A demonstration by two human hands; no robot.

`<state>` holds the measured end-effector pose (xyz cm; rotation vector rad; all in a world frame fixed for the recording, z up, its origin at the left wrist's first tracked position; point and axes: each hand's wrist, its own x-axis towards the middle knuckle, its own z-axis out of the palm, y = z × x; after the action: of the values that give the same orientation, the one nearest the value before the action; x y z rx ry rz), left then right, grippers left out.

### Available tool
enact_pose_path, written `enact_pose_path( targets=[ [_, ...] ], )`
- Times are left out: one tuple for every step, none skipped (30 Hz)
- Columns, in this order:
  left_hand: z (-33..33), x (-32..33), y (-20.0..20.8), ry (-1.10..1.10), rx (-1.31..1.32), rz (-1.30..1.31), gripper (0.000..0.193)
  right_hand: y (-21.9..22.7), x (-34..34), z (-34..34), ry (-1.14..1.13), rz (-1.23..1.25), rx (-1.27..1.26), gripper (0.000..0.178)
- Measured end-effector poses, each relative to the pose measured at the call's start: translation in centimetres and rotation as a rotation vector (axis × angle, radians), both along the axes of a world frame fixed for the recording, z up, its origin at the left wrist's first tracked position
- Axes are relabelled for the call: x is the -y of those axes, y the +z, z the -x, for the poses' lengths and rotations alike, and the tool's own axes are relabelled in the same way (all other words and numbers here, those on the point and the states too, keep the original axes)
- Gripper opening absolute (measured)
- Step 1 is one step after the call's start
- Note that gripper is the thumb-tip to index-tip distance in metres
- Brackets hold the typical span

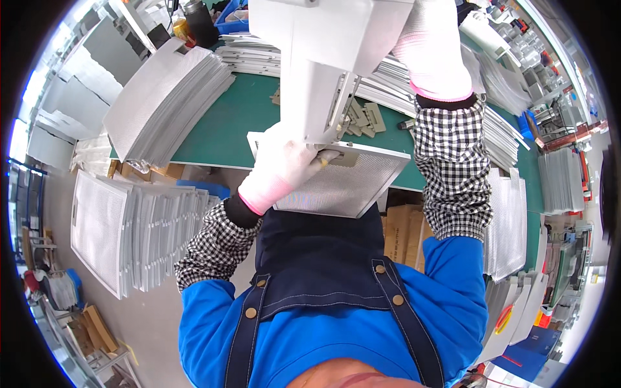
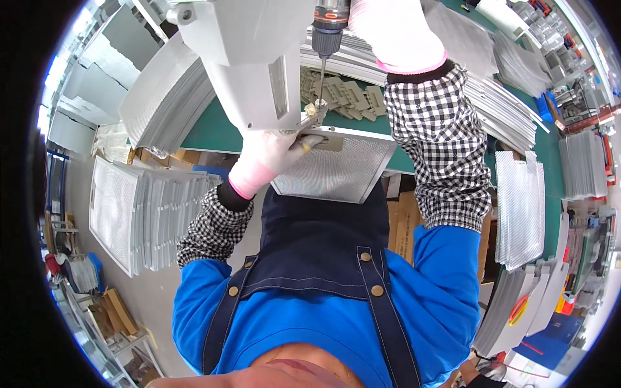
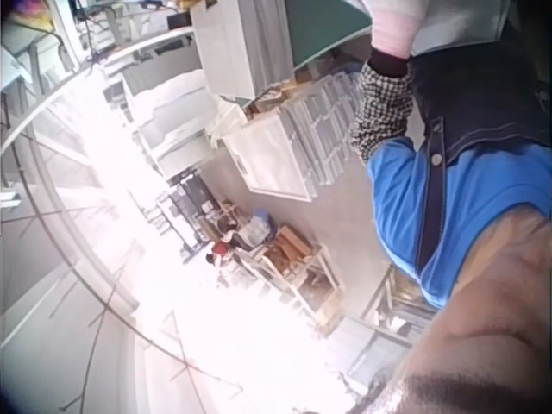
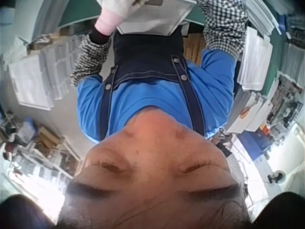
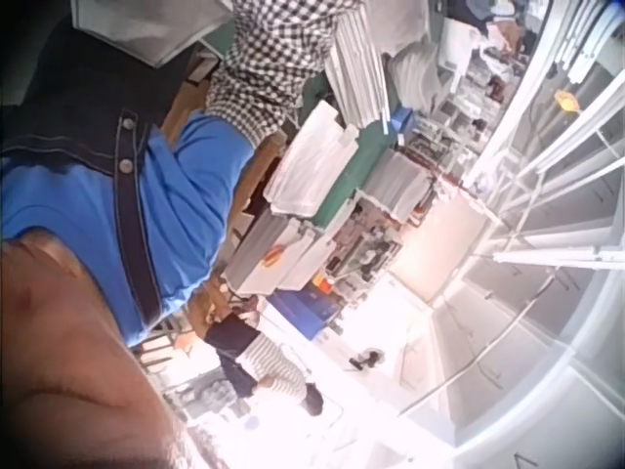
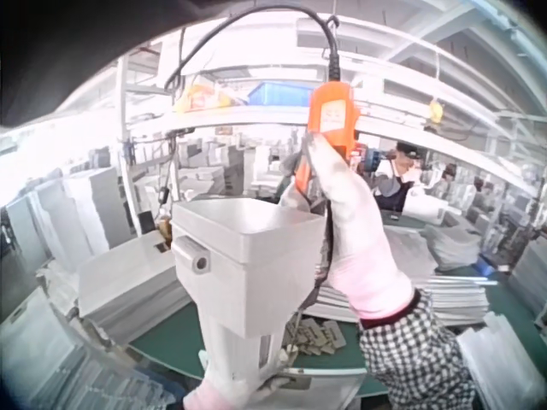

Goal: The person assembles metal frames by inserting a mesh screen into a frame and securing it with a hammer and a small metal piece. They repeatedly pick up a mesh screen, place it on the table, insert a metal strip, and hammer it into place before stacking the finished unit.

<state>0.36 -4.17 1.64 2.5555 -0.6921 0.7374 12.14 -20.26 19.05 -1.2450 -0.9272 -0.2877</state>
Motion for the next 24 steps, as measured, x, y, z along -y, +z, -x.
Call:
enact_pose_path(
  targets=[
    [0.1, -0.1, -0.3, -0.002, 0.019, 0.031, 0.033, -0.2, -0.4, -0.3, 0.032, 0.005, 0.011, 0.039],
    [0.2, -0.3, -0.6, -0.004, 0.038, 0.061, 0.031, -0.3, -0.9, -0.2, 0.023, -0.009, 0.023, 0.040],
    [0.1, -0.4, -0.7, 0.007, 0.041, 0.074, 0.030, -0.1, -1.2, 0.3, 0.001, -0.018, 0.039, 0.040],
    [0.1, -0.5, -0.9, 0.018, 0.044, 0.088, 0.028, 0.1, -1.4, 0.7, -0.021, -0.029, 0.054, 0.040],
    [0.1, -0.6, -1.1, 0.031, 0.047, 0.101, 0.027, 0.2, -1.3, 1.0, 0.059, -0.014, 0.029, 0.039],
    [0.0, -0.9, -1.4, 0.057, -0.007, 0.101, 0.027, 0.5, -0.6, 1.2, 0.136, 0.002, 0.005, 0.037],
    [-0.1, -1.3, -1.9, 0.085, -0.061, 0.102, 0.028, 0.5, -0.4, 0.9, 0.083, 0.036, 0.159, 0.035],
    [-0.1, -1.6, -2.2, 0.114, -0.115, 0.103, 0.028, 0.5, -0.4, 0.4, 0.027, 0.057, 0.310, 0.035],
    [-0.1, -1.4, -2.4, 0.096, -0.113, 0.063, 0.028, -0.1, -0.2, -1.1, -0.176, 0.101, 0.637, 0.036],
    [-0.1, -1.3, -2.8, 0.088, -0.113, 0.024, 0.028, -0.8, -0.5, -1.5, -0.196, 0.062, 0.716, 0.039],
    [0.1, -1.2, -2.9, 0.076, -0.086, 0.005, 0.028, -1.5, -0.8, -1.8, -0.219, 0.021, 0.795, 0.045],
    [0.2, -1.2, -3.0, 0.067, -0.058, -0.014, 0.027, -2.1, -1.8, -1.2, -0.068, -0.099, 0.628, 0.052],
    [0.3, -1.1, -2.9, 0.053, -0.002, -0.013, 0.027, -2.2, -1.8, -1.2, -0.031, -0.088, 0.580, 0.056],
    [0.5, -1.1, -2.8, 0.039, 0.055, -0.012, 0.026, -2.2, -1.8, -1.3, 0.005, -0.077, 0.530, 0.060],
    [0.6, -1.0, -2.4, 0.028, 0.043, -0.028, 0.027, -1.5, -0.2, -2.1, -0.078, 0.064, 0.603, 0.059],
    [0.7, -0.8, -2.0, 0.007, 0.029, -0.045, 0.027, -1.3, 0.5, -2.5, -0.203, 0.124, 0.708, 0.057],
    [0.5, -0.5, -1.8, -0.017, 0.032, -0.061, 0.027, -1.0, 1.3, -2.8, -0.333, 0.175, 0.811, 0.055],
    [0.7, -0.7, -1.8, -0.011, 0.033, -0.080, 0.027, -1.4, 0.4, -3.1, -0.467, 0.126, 0.950, 0.051],
    [0.8, -1.0, -1.9, -0.009, 0.051, -0.098, 0.027, -1.6, 0.0, -3.1, -0.446, 0.099, 0.921, 0.049],
    [0.8, -1.1, -2.0, -0.008, 0.068, -0.117, 0.027, -1.9, -0.3, -3.0, -0.427, 0.072, 0.891, 0.046],
    [0.7, -1.2, -2.2, 0.003, 0.048, -0.064, 0.027, -1.8, 0.0, -2.2, -0.260, 0.081, 0.699, 0.045],
    [0.6, -1.1, -2.4, 0.013, 0.029, -0.012, 0.027, -1.7, 0.2, -1.6, -0.095, 0.088, 0.504, 0.043],
    [0.5, -1.1, -2.6, 0.024, 0.009, 0.040, 0.027, -1.4, 0.3, -1.3, -0.009, 0.068, 0.370, 0.043],
    [0.6, -0.9, -2.4, 0.028, 0.016, 0.084, 0.028, -0.9, 0.5, -1.1, 0.069, 0.046, 0.234, 0.044]
  ],
)
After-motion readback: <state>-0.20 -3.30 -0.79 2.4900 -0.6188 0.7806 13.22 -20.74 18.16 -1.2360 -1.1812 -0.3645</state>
